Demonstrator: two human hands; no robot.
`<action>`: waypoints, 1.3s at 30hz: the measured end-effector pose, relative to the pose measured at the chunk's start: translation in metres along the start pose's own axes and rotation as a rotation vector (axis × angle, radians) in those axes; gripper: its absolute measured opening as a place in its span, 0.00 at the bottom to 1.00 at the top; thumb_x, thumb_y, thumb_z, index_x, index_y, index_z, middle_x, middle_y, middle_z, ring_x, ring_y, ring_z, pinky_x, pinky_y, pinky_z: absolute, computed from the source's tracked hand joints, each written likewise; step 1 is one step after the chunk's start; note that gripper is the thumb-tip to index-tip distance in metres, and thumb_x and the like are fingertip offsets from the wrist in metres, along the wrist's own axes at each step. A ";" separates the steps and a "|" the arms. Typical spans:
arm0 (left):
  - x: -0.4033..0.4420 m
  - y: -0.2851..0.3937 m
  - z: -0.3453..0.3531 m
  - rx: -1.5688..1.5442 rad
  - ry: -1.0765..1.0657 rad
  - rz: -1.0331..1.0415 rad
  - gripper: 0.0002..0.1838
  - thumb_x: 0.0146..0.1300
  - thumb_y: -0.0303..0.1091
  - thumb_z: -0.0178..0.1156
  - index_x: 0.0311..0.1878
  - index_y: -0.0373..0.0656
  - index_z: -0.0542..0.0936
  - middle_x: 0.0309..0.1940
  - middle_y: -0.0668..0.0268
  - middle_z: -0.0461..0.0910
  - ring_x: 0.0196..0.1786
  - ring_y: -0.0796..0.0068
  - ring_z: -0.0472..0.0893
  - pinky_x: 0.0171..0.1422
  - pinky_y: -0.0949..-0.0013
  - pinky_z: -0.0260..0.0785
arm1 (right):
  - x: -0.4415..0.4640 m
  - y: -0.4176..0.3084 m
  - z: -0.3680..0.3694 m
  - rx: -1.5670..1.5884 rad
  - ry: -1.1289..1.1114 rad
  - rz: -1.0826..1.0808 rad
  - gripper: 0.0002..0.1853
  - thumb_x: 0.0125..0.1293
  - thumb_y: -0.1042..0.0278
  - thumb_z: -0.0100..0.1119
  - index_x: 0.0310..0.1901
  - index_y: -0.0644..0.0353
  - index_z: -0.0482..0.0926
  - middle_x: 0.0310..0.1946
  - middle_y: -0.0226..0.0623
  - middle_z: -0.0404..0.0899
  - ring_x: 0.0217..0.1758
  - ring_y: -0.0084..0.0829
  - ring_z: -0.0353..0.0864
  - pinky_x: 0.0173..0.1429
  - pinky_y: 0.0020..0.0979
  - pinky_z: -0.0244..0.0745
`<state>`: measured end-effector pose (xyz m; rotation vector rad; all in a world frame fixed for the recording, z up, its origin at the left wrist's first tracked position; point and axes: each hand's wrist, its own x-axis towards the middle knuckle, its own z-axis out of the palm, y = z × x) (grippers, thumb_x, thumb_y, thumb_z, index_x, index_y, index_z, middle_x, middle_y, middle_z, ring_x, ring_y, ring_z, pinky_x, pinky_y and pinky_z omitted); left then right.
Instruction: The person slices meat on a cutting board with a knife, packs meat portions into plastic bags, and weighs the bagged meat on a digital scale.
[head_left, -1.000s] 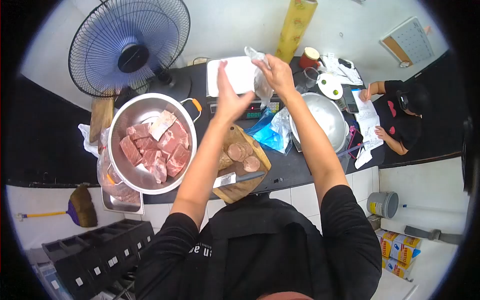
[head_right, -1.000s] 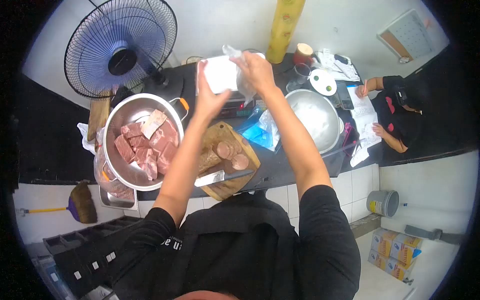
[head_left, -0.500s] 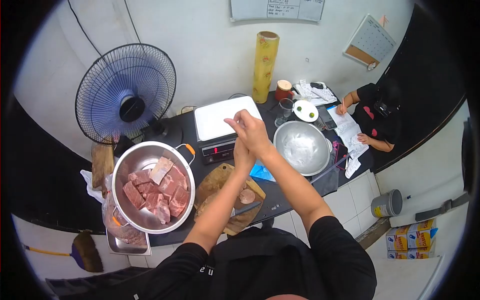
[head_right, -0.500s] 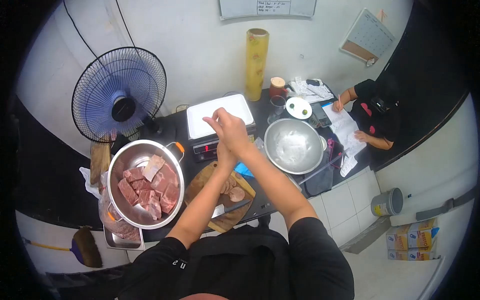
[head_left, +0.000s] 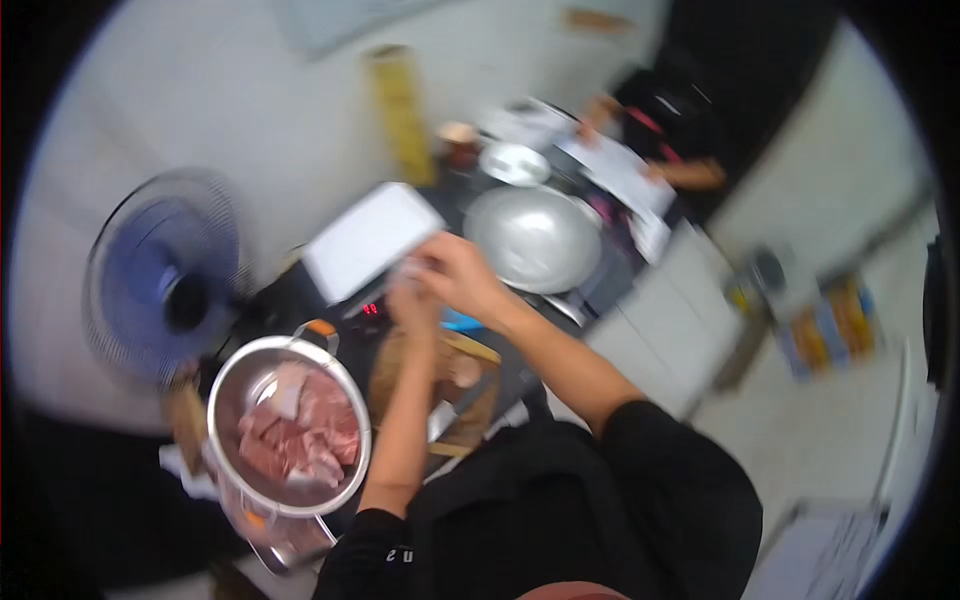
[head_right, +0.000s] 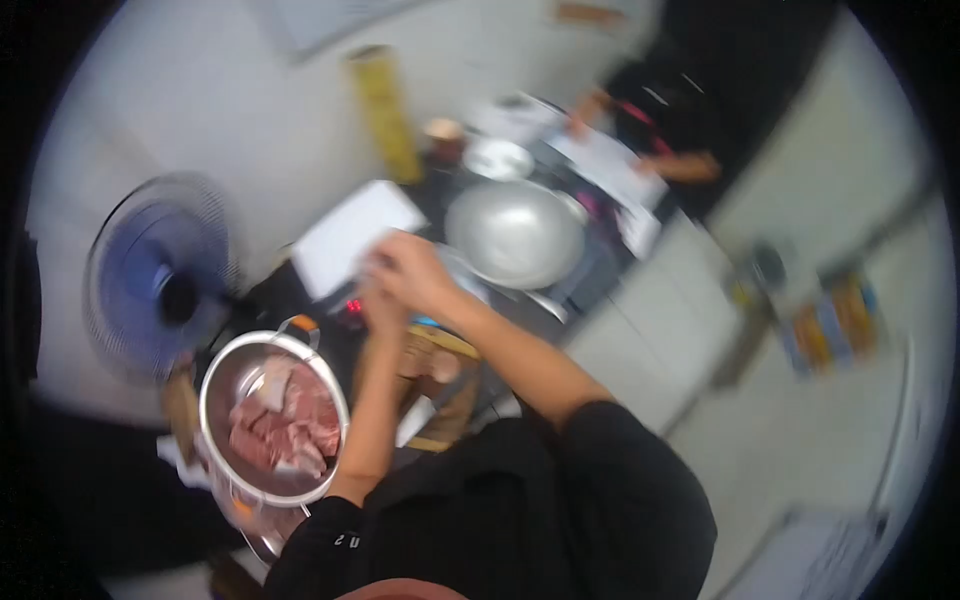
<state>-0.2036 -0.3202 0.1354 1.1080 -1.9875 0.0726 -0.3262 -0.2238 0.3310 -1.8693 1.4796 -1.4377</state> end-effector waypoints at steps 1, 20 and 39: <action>0.001 0.005 -0.006 -0.159 -0.044 -0.153 0.19 0.60 0.42 0.62 0.44 0.35 0.78 0.38 0.48 0.79 0.42 0.48 0.79 0.47 0.52 0.70 | 0.000 -0.005 -0.015 0.156 0.004 0.047 0.08 0.56 0.72 0.66 0.37 0.65 0.83 0.30 0.39 0.81 0.32 0.28 0.82 0.37 0.31 0.77; -0.002 0.185 0.028 -0.680 -0.343 0.070 0.18 0.67 0.40 0.58 0.46 0.30 0.70 0.34 0.43 0.76 0.37 0.38 0.75 0.42 0.51 0.67 | -0.110 0.007 -0.175 -0.274 0.969 -0.053 0.27 0.55 0.60 0.71 0.52 0.68 0.77 0.34 0.43 0.82 0.37 0.40 0.81 0.52 0.36 0.76; 0.015 0.149 -0.042 -0.708 -0.892 0.435 0.16 0.56 0.34 0.66 0.46 0.39 0.80 0.55 0.55 0.72 0.61 0.56 0.69 0.63 0.58 0.61 | -0.128 0.054 -0.128 -0.780 -0.567 -0.046 0.22 0.65 0.58 0.56 0.59 0.55 0.70 0.33 0.36 0.79 0.37 0.40 0.83 0.33 0.39 0.78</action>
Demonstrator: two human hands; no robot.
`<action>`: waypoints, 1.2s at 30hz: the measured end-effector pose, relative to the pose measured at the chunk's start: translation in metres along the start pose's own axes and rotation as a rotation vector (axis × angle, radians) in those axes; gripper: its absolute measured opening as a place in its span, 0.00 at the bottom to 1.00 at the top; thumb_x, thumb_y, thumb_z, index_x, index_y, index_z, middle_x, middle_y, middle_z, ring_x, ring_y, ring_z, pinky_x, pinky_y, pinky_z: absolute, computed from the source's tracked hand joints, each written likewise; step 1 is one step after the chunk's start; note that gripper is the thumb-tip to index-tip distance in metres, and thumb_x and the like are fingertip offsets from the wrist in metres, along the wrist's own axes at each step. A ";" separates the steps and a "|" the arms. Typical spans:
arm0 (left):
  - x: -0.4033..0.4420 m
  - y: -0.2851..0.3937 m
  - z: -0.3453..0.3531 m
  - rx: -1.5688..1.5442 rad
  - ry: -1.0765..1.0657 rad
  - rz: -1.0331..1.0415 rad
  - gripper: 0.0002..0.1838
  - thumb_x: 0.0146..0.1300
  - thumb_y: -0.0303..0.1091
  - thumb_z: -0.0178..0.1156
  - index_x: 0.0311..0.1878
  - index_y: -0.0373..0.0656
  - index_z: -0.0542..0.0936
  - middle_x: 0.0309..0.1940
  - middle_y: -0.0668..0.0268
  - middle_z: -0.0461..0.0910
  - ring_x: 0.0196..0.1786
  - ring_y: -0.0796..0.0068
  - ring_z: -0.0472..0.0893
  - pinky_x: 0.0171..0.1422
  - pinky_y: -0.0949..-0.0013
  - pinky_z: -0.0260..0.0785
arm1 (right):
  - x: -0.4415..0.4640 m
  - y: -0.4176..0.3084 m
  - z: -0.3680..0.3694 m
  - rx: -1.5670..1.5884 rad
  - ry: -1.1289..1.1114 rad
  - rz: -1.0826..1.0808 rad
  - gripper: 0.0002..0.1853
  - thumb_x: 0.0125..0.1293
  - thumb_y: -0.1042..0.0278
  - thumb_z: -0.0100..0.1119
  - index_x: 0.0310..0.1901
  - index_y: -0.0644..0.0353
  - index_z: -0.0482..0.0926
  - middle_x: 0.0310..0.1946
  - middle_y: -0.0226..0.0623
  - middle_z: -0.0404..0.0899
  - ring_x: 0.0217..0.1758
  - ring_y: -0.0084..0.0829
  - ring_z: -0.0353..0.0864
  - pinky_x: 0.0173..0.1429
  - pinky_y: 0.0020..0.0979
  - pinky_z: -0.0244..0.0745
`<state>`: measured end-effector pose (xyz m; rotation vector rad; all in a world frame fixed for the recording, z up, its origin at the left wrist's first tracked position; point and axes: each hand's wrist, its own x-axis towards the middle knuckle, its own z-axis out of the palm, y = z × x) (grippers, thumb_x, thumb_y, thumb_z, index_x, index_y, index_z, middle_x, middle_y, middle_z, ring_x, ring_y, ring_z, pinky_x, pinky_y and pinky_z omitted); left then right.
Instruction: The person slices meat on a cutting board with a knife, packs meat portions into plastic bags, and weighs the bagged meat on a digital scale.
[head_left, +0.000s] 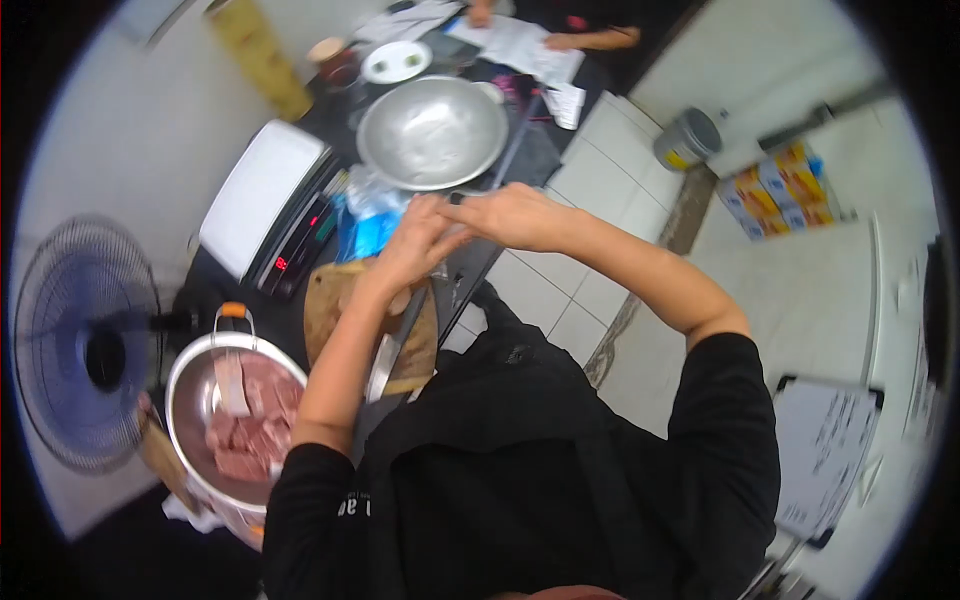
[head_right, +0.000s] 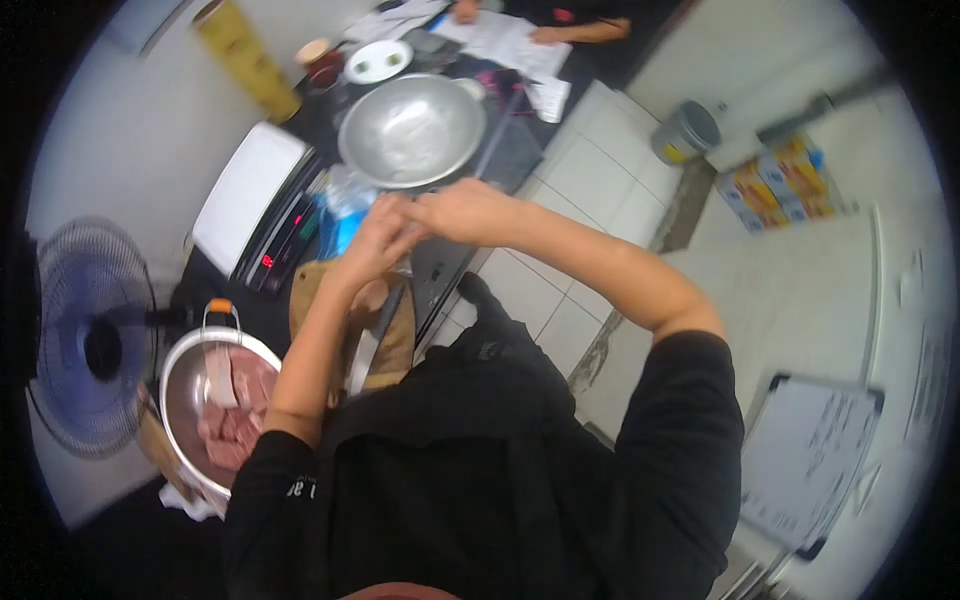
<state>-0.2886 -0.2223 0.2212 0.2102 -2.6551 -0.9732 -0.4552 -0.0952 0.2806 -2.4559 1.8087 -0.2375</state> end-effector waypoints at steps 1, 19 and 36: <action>-0.014 -0.005 0.000 0.027 0.094 0.225 0.11 0.54 0.32 0.67 0.40 0.39 0.82 0.51 0.56 0.73 0.58 0.57 0.70 0.60 0.58 0.63 | 0.002 0.000 0.009 0.076 -0.055 -0.005 0.19 0.67 0.58 0.55 0.57 0.55 0.71 0.32 0.38 0.78 0.37 0.40 0.82 0.36 0.39 0.78; -0.021 0.025 -0.020 -0.873 0.239 -0.266 0.07 0.62 0.26 0.61 0.41 0.40 0.85 0.34 0.64 0.83 0.35 0.75 0.80 0.42 0.72 0.73 | 0.044 0.069 0.110 1.675 -0.390 -0.063 0.10 0.69 0.64 0.56 0.36 0.62 0.79 0.29 0.28 0.75 0.35 0.23 0.74 0.40 0.26 0.70; 0.013 -0.023 0.072 -0.130 0.902 -0.532 0.10 0.52 0.31 0.68 0.39 0.53 0.89 0.25 0.66 0.80 0.36 0.66 0.76 0.42 0.64 0.71 | 0.067 0.084 0.037 0.497 -0.048 -0.259 0.05 0.62 0.76 0.59 0.39 0.63 0.80 0.28 0.42 0.74 0.31 0.41 0.77 0.33 0.38 0.72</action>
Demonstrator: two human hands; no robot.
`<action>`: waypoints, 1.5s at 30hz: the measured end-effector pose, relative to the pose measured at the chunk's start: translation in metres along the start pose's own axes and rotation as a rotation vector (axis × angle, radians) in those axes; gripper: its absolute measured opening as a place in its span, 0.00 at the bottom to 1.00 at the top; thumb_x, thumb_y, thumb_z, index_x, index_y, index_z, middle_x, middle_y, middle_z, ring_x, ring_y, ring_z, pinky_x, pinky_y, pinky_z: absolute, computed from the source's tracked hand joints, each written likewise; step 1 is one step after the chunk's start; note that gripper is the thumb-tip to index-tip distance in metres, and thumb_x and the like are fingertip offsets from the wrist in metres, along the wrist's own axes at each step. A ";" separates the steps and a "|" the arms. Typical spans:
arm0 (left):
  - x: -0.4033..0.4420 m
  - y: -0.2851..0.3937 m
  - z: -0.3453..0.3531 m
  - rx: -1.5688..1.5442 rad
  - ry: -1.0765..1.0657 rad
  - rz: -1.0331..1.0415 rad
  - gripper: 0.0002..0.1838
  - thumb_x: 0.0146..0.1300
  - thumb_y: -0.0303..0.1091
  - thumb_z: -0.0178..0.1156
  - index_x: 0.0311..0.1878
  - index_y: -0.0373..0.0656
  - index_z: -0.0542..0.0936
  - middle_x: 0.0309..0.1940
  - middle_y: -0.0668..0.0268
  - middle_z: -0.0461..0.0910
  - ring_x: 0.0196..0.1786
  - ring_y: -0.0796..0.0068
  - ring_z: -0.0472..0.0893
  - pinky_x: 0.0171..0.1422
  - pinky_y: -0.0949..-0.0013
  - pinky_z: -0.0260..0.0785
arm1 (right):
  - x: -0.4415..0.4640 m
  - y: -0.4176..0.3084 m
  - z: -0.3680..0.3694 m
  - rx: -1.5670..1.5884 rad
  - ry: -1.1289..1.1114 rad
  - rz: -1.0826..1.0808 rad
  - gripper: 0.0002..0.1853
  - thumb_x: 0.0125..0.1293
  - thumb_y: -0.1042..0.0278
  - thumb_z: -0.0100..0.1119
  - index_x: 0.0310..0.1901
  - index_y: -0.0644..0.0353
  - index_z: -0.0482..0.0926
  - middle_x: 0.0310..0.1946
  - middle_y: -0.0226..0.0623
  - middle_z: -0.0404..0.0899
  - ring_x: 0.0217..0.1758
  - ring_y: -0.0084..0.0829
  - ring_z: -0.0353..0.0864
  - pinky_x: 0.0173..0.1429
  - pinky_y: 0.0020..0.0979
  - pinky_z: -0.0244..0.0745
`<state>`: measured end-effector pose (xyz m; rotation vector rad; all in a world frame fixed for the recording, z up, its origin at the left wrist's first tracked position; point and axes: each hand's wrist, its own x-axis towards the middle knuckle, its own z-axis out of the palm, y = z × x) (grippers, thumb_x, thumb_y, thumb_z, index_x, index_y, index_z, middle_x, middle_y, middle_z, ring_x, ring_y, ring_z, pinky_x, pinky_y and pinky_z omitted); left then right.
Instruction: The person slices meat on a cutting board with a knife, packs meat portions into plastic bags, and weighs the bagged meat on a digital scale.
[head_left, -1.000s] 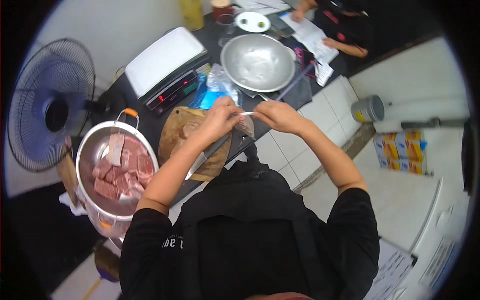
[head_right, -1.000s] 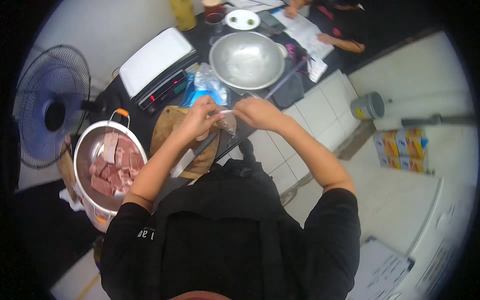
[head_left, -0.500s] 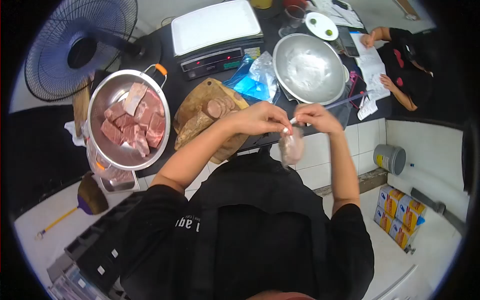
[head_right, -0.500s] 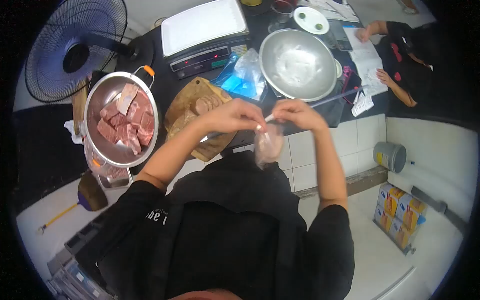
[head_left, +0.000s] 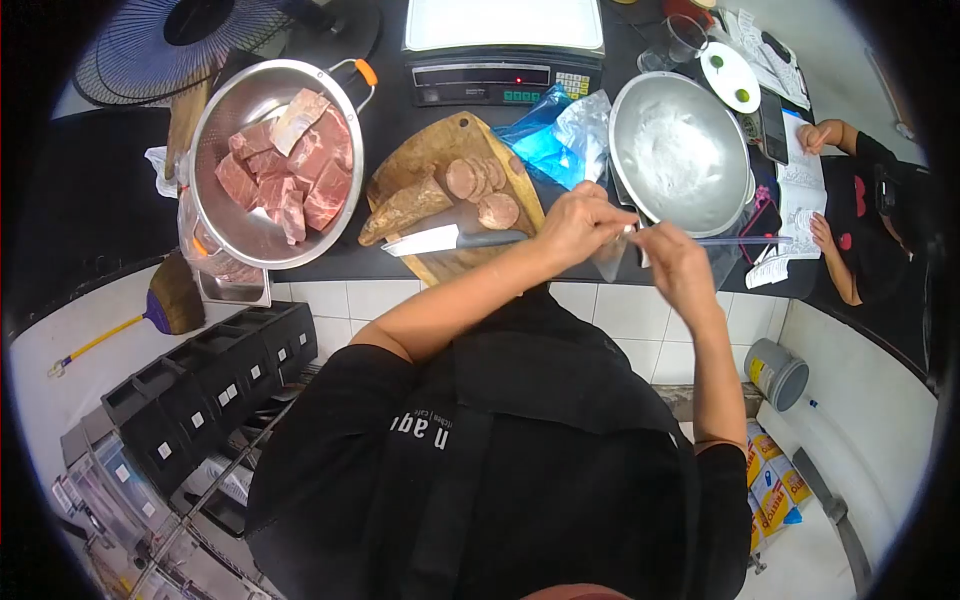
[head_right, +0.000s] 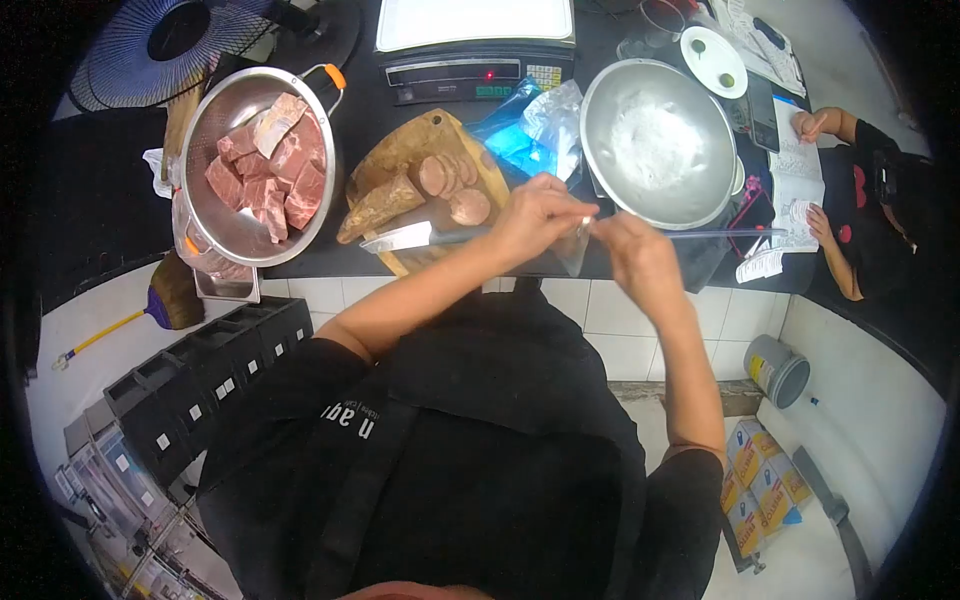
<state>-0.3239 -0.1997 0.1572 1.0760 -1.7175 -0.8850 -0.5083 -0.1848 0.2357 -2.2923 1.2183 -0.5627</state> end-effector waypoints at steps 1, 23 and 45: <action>0.007 0.004 -0.004 -0.049 -0.084 -0.039 0.09 0.52 0.32 0.69 0.38 0.52 0.89 0.25 0.66 0.80 0.37 0.66 0.76 0.43 0.64 0.71 | 0.002 0.002 -0.011 0.045 -0.001 0.078 0.05 0.62 0.76 0.59 0.39 0.64 0.80 0.28 0.42 0.74 0.31 0.42 0.77 0.33 0.36 0.71; 0.100 -0.033 0.073 0.160 -0.159 -0.248 0.08 0.62 0.26 0.55 0.44 0.36 0.71 0.34 0.45 0.79 0.46 0.48 0.77 0.48 0.51 0.70 | 0.023 0.172 0.050 -0.092 0.238 0.124 0.22 0.57 0.74 0.62 0.56 0.60 0.76 0.59 0.45 0.75 0.63 0.51 0.72 0.63 0.43 0.70; 0.099 -0.047 -0.071 0.117 0.110 -0.274 0.40 0.59 0.42 0.68 0.70 0.38 0.61 0.55 0.50 0.75 0.57 0.72 0.75 0.51 0.67 0.74 | 0.127 0.064 0.040 0.999 0.086 0.393 0.12 0.70 0.66 0.56 0.47 0.66 0.81 0.36 0.33 0.84 0.35 0.24 0.81 0.41 0.25 0.74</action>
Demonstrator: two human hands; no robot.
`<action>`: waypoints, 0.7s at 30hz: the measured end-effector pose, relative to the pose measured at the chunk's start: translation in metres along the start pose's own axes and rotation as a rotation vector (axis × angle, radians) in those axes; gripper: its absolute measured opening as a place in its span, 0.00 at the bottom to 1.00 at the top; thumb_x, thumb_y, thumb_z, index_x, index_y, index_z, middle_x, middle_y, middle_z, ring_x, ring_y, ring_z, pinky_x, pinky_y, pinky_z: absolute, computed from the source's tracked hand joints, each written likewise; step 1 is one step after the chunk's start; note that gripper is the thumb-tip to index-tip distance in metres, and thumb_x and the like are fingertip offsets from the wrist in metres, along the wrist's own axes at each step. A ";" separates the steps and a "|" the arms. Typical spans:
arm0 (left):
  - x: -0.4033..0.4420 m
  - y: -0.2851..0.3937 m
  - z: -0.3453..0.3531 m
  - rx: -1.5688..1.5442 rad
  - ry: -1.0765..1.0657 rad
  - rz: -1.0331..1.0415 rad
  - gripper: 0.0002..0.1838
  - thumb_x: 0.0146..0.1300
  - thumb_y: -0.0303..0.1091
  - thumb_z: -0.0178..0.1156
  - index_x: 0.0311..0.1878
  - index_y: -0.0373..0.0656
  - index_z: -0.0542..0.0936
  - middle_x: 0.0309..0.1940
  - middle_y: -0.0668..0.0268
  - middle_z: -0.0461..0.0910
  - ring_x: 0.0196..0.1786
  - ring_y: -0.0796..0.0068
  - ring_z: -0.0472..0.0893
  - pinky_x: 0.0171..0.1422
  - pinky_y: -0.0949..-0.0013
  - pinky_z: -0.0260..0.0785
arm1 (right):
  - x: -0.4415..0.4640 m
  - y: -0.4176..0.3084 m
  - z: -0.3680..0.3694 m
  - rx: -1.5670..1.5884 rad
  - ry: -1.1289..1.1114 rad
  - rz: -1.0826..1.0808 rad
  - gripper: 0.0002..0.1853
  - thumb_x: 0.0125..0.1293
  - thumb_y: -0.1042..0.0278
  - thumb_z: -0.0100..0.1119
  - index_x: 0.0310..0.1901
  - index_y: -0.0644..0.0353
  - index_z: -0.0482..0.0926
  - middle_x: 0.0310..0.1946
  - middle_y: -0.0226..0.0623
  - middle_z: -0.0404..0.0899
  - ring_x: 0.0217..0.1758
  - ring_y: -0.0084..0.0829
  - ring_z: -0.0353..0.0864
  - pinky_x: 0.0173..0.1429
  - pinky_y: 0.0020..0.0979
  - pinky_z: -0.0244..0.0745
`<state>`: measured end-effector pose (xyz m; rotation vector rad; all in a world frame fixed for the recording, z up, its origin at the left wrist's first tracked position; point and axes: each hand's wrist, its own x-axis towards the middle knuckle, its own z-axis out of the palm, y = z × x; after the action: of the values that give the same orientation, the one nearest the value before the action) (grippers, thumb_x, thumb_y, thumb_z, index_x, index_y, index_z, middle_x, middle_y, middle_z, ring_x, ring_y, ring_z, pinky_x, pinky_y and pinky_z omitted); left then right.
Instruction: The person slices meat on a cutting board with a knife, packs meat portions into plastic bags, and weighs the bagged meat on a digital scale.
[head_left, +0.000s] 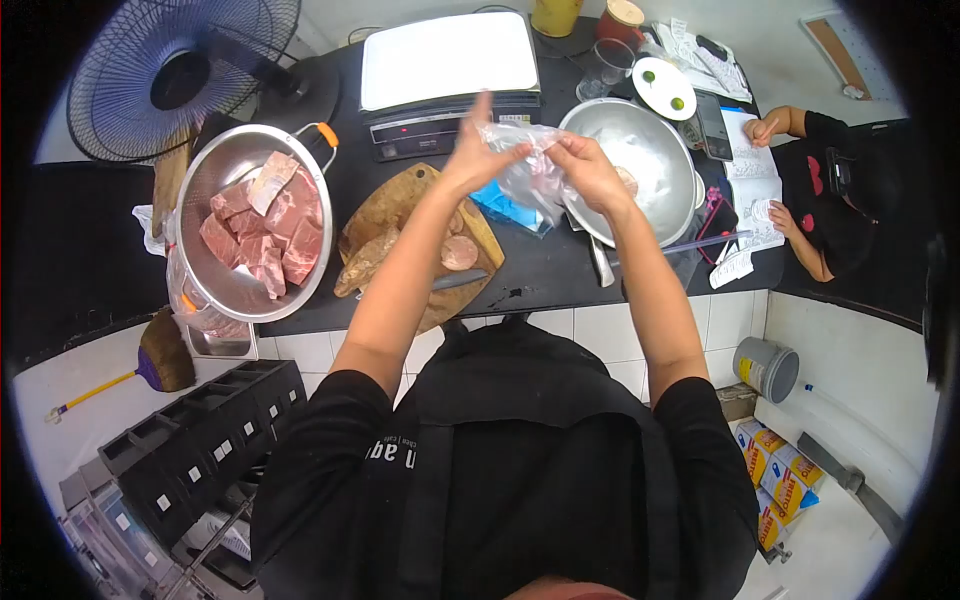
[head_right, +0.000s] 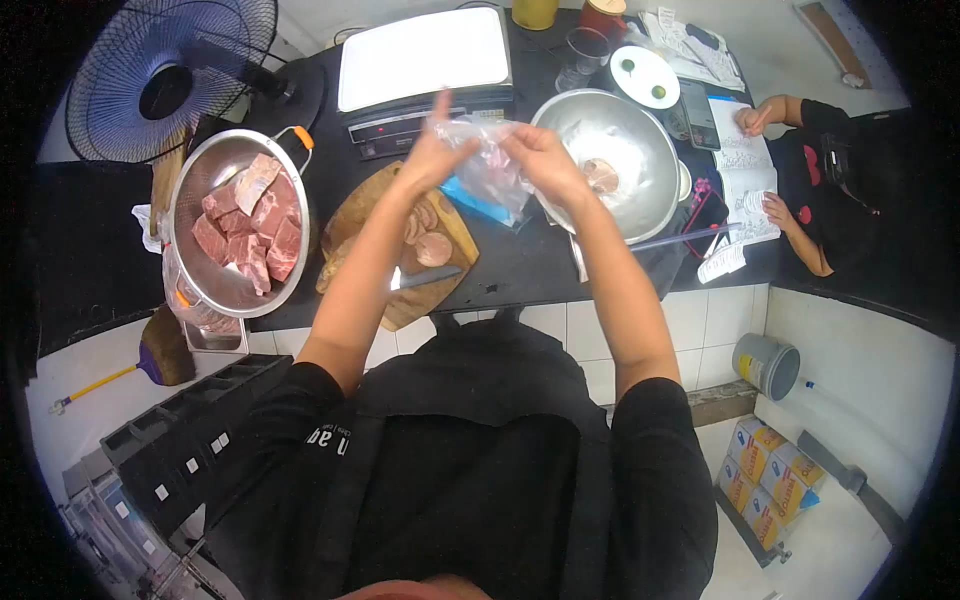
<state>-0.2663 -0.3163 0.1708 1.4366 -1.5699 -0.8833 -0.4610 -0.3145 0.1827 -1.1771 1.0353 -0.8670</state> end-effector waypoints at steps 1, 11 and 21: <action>-0.002 -0.009 0.005 -0.194 -0.149 0.117 0.41 0.57 0.42 0.69 0.71 0.40 0.62 0.57 0.50 0.74 0.58 0.74 0.74 0.50 0.67 0.73 | -0.004 -0.011 -0.001 0.106 -0.085 0.084 0.11 0.70 0.67 0.56 0.47 0.64 0.81 0.37 0.30 0.83 0.36 0.20 0.79 0.41 0.24 0.73; -0.026 -0.037 -0.070 -0.863 -0.580 -0.459 0.11 0.62 0.28 0.64 0.45 0.34 0.81 0.38 0.61 0.84 0.39 0.72 0.84 0.44 0.70 0.79 | -0.025 -0.036 -0.010 0.294 0.270 0.046 0.17 0.66 0.54 0.64 0.36 0.63 0.79 0.26 0.30 0.78 0.25 0.21 0.75 0.28 0.23 0.70; -0.009 -0.098 -0.002 0.193 -0.113 -0.310 0.18 0.52 0.36 0.68 0.42 0.32 0.81 0.40 0.47 0.83 0.41 0.47 0.83 0.45 0.56 0.76 | -0.041 -0.001 -0.022 -0.097 0.706 0.020 0.19 0.70 0.51 0.58 0.34 0.61 0.80 0.22 0.27 0.75 0.22 0.18 0.70 0.27 0.22 0.65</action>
<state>-0.2227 -0.3177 0.0826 1.8313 -1.5741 -1.0281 -0.4943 -0.2829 0.1897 -0.9462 1.6671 -1.2687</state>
